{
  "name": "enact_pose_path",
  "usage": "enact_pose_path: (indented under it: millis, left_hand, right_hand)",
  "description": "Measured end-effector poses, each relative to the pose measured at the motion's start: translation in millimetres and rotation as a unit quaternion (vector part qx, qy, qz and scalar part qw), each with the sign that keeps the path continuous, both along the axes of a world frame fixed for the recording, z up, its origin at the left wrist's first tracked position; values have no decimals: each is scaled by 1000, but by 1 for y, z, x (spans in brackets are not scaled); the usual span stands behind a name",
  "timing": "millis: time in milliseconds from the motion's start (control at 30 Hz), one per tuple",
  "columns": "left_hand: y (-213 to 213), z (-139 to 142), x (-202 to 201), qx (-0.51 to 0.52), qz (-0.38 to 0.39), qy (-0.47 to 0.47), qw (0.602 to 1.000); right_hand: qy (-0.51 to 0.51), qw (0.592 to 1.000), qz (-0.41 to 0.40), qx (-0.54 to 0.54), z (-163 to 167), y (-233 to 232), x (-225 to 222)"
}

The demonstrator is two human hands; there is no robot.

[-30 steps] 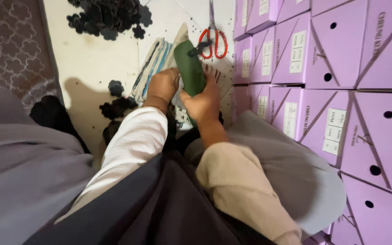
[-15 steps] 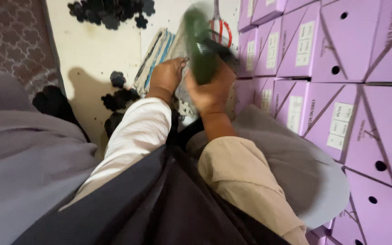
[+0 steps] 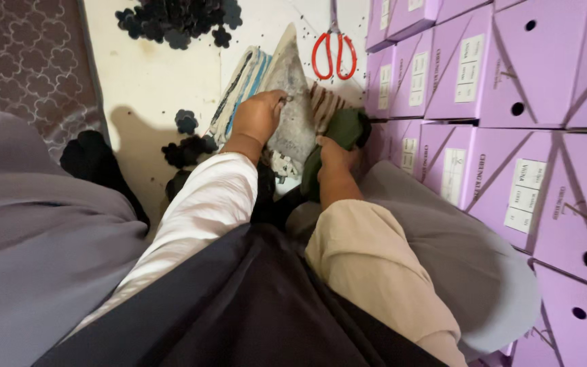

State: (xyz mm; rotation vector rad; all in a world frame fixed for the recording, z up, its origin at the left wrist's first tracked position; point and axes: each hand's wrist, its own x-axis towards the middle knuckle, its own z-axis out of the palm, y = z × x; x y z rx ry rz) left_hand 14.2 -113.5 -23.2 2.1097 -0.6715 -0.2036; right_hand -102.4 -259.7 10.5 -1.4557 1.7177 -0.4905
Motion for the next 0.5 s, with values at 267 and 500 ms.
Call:
enact_pose_path:
  millis: [267,500]
  left_hand:
    - [2,1,-3,-31,7,28,999]
    - [5,-1,-1,-68,18,-43,997]
  right_hand:
    - [6,859,413,-303,5,20,40]
    - [-10,841,489,-229,12,37,51]
